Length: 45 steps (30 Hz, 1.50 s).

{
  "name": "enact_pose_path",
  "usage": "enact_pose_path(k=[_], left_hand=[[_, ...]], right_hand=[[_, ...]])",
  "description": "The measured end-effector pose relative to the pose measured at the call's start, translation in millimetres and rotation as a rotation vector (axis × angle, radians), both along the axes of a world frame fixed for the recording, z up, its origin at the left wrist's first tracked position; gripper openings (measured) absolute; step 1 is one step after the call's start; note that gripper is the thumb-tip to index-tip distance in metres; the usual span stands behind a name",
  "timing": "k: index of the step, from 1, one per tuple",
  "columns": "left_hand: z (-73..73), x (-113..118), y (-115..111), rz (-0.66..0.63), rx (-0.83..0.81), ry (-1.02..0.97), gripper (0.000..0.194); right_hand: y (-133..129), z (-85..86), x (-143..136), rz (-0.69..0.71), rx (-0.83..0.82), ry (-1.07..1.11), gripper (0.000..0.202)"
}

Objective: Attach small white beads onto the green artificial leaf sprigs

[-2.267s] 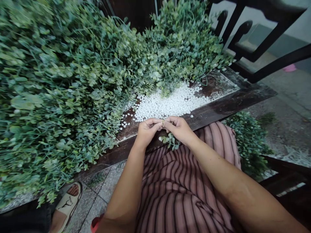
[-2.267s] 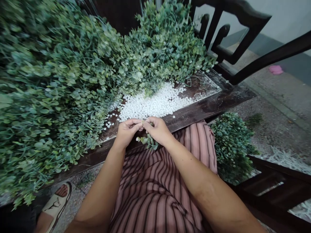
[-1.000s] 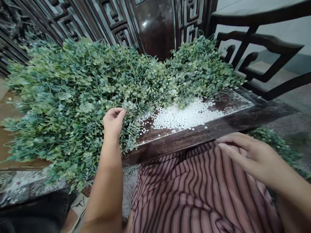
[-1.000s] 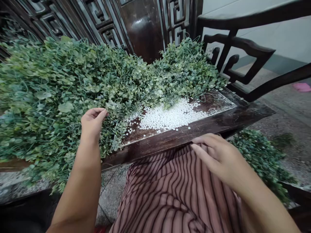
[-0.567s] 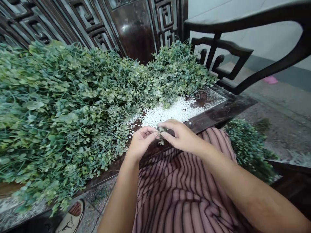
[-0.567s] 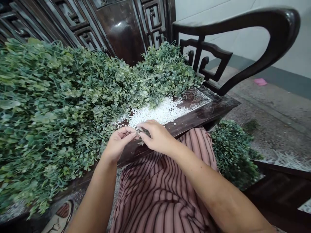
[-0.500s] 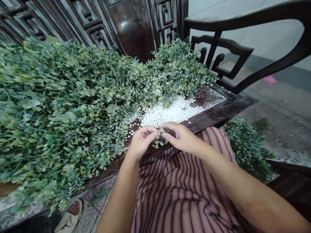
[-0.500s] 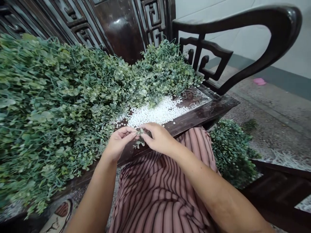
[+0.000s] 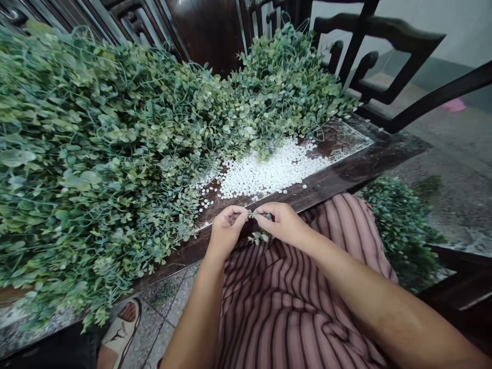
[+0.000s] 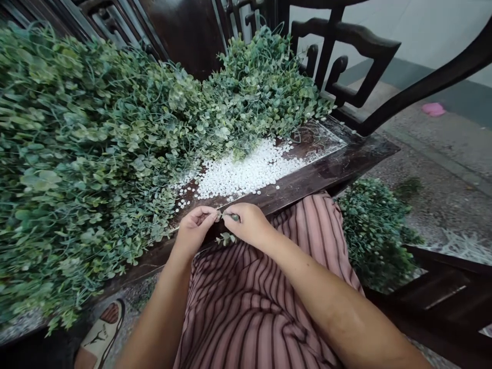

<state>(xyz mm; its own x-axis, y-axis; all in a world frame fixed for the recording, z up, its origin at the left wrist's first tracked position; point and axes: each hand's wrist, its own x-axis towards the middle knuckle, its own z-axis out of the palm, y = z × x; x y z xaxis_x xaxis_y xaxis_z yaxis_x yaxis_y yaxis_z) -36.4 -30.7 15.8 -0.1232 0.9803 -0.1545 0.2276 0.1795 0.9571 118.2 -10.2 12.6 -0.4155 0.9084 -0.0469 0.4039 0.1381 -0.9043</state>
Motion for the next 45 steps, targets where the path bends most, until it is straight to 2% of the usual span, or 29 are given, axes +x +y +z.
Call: enact_pose_path(k=[4,9,14,22,27,31,36,41,45], left_hand=[[-12.3,-15,3,0.109,0.135,0.396,0.011],[-21.3,-23,15,0.028,0.155,0.738,0.021],[-24.1,-16,33,0.029,0.11,0.852,0.028],[-20.3,-7,52,-0.052,0.164,0.966,0.019],[-21.1,-11,46,0.005,0.207,0.823,0.014],[-26.3,-6,40,0.116,0.148,0.546,0.014],[-31.4,7,43,0.112,0.144,0.237,0.012],[-23.9,16,41,0.161,0.098,0.001,0.016],[-17.1,25,33,0.123,0.081,-0.149,0.021]], right_hand=[[6,-6.4,7,-0.007,0.075,0.028,0.027],[12,-8.0,16,-0.091,0.032,0.049,0.027],[12,-10.1,16,-0.113,0.029,0.055,0.027],[13,-12.7,14,-0.143,-0.063,0.124,0.028],[13,-10.7,15,-0.149,-0.112,0.184,0.028],[15,-9.6,14,-0.13,-0.08,0.218,0.027],[16,-12.5,12,-0.152,0.008,0.267,0.023],[17,-11.0,11,-0.114,-0.145,0.32,0.02],[17,-5.9,9,-0.119,-0.165,0.328,0.016]])
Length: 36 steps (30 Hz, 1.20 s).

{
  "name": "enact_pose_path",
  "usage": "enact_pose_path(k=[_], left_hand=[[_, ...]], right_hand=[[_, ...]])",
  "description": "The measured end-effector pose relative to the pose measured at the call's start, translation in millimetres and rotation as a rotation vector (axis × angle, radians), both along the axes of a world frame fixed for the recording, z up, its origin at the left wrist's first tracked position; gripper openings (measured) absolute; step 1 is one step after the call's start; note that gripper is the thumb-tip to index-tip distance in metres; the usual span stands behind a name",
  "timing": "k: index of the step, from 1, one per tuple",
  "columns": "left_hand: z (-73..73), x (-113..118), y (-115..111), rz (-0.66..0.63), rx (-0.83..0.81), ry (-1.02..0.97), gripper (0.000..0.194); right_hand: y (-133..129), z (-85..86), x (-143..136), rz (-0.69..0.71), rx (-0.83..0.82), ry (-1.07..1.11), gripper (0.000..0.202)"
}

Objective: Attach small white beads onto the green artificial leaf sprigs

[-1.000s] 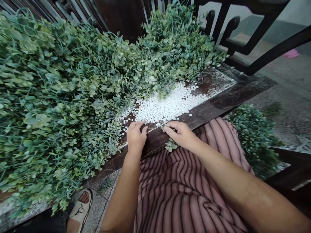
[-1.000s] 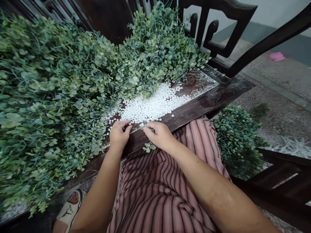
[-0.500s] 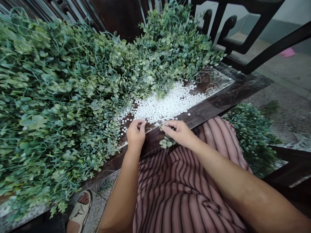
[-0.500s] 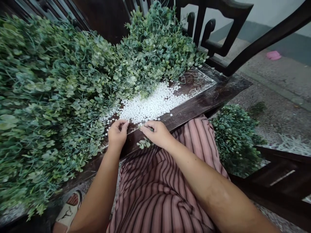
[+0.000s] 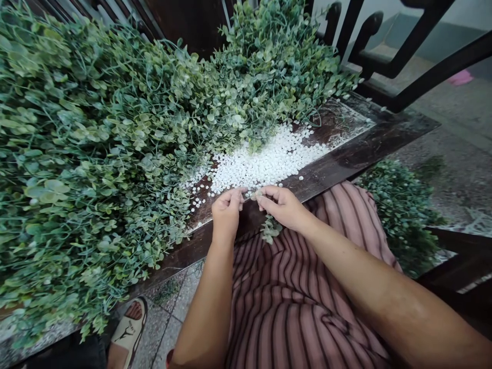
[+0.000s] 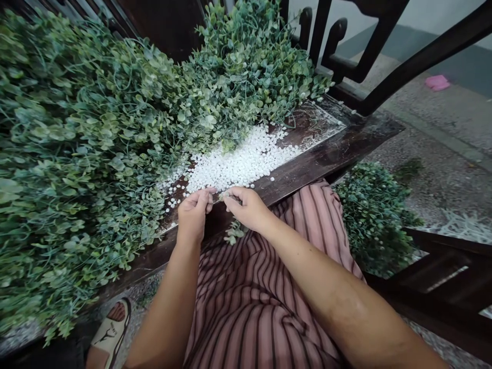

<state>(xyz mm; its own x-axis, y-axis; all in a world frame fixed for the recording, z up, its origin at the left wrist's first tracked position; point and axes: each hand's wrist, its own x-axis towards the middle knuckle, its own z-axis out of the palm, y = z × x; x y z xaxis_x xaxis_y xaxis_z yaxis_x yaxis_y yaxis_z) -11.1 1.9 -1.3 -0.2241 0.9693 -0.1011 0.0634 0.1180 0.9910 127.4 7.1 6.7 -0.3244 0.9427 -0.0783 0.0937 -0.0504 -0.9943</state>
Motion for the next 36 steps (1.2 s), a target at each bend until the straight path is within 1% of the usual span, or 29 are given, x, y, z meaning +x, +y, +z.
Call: enact_pose_path(k=[4,10,13,16,18,21,30,36], left_hand=[[0.5,9,-5,-0.025,-0.055,-0.13,0.022],[-1.4,7,-8,-0.091,-0.137,-0.307,0.02],[0.1,8,-10,-0.057,-0.145,-0.371,0.022],[1.1,12,-10,0.027,-0.122,-0.421,0.023],[0.8,14,-10,0.076,-0.108,-0.434,0.022],[-0.2,16,-11,0.1,-0.1,-0.433,0.021],[2.4,13,-12,0.05,-0.103,-0.433,0.019],[3.1,12,-10,0.054,-0.109,-0.44,0.018]], right_hand=[[-2,1.7,-2,-0.005,0.028,0.014,0.021],[-5,-2.5,-5,-0.017,0.022,0.067,0.022],[-5,-5.3,-6,-0.033,-0.008,0.087,0.021],[-5,-8.5,-7,-0.062,-0.025,0.075,0.02],[-5,-10.1,-7,-0.078,-0.033,0.061,0.02],[-6,-10.9,-8,-0.098,-0.038,0.044,0.019],[-9,-9.1,-10,-0.112,0.012,-0.088,0.02],[-9,-11.4,-10,-0.138,-0.015,-0.091,0.021]])
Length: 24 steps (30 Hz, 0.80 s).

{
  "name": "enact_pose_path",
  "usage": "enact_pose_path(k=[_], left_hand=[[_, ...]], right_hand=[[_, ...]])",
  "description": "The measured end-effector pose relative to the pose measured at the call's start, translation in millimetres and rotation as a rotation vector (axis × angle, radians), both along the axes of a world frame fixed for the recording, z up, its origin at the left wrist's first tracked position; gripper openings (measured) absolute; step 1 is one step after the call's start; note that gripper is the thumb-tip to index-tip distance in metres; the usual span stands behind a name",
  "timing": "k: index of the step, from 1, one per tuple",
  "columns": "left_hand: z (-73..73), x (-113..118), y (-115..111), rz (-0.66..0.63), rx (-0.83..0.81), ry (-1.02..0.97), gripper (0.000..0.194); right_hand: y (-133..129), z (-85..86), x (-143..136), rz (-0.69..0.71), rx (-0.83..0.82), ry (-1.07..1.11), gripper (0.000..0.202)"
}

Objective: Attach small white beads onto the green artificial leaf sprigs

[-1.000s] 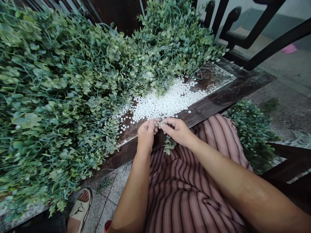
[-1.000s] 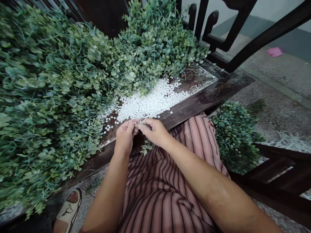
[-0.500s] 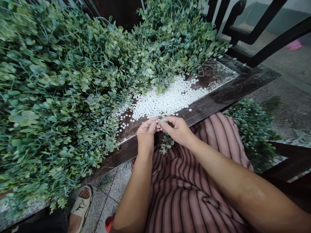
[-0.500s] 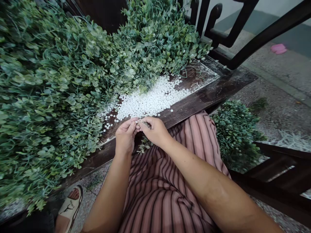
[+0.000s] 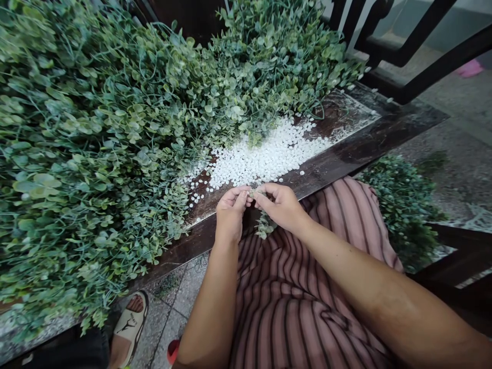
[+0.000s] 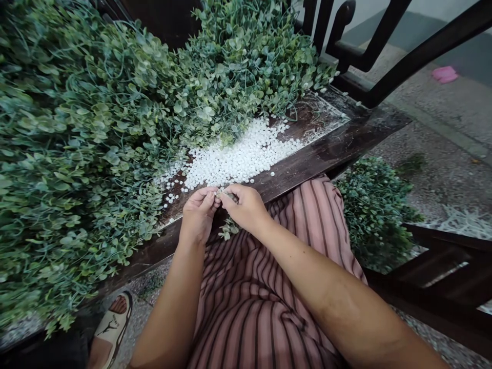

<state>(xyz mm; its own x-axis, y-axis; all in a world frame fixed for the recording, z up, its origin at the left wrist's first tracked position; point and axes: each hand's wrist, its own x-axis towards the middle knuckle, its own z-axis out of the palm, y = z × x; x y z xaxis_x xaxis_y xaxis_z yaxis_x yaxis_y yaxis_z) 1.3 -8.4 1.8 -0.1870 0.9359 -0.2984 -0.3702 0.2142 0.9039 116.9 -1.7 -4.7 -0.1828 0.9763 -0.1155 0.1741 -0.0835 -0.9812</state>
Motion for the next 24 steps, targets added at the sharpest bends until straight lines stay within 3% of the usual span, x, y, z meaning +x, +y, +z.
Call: enact_pose_path(k=[9,15,24], left_hand=[[-0.3,2,0,0.022,-0.025,0.03,0.018],[-7.5,-5,0,-0.098,-0.013,0.091,0.018],[0.9,-12,0,-0.205,-0.075,0.126,0.022]], right_hand=[[-1,0.3,-1,-0.019,0.005,0.055,0.019],[0,2.1,1,0.033,0.028,0.169,0.015],[0,3.9,5,0.136,0.048,0.192,0.014]])
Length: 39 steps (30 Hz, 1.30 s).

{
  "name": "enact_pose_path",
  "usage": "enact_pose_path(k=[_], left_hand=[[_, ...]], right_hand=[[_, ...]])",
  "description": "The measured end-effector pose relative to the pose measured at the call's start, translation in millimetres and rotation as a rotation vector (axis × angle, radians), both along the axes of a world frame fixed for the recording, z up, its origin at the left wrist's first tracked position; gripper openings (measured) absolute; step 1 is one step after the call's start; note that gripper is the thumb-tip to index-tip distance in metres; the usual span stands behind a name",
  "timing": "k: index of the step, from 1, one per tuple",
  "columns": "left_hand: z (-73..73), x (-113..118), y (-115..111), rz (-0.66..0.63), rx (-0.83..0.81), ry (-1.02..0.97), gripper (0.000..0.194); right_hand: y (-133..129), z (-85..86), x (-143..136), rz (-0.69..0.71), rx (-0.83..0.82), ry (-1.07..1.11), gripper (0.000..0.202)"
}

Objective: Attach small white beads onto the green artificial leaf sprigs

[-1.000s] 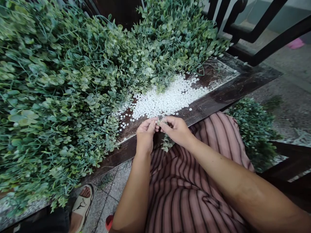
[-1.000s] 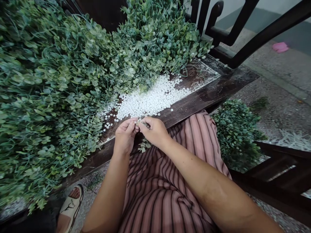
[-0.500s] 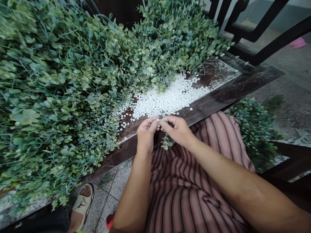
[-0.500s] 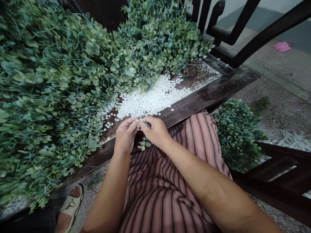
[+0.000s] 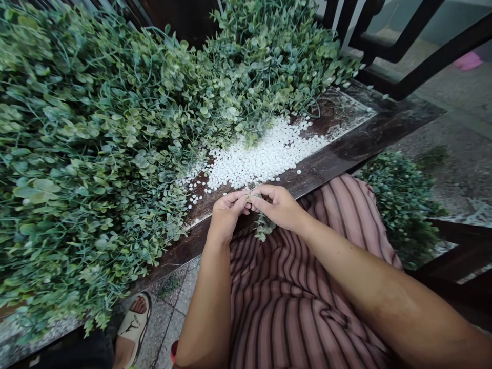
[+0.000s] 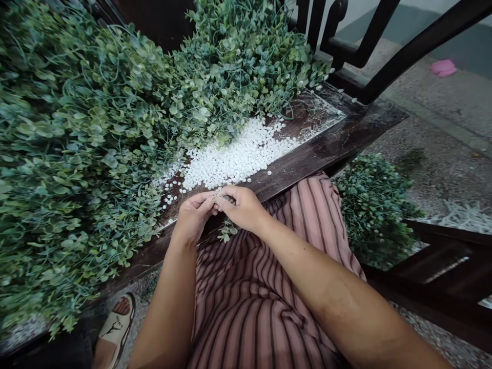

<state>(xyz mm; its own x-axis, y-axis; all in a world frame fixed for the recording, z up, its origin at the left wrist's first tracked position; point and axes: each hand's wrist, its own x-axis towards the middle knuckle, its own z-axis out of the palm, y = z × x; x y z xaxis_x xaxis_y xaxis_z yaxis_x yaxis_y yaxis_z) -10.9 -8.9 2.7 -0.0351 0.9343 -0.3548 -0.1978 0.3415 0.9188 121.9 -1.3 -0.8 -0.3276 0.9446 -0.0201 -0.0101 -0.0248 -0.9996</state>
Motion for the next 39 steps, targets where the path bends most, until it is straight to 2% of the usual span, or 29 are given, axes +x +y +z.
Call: enact_pose_path(k=[5,10,21,39], left_hand=[[0.6,0,0,0.045,-0.003,-0.033,0.021],[1.3,2,0,0.158,-0.029,-0.098,0.026],[-2.7,15,-4,0.299,0.052,-0.035,0.02],[-5.5,20,-5,0.327,0.085,0.017,0.019]], right_hand=[[0,-0.9,0,-0.022,-0.023,-0.035,0.016],[0,0.7,-2,-0.077,-0.024,-0.156,0.017],[-2,-2.5,-6,-0.173,-0.031,-0.216,0.019],[-4,-3.0,-8,-0.227,-0.017,-0.197,0.019]])
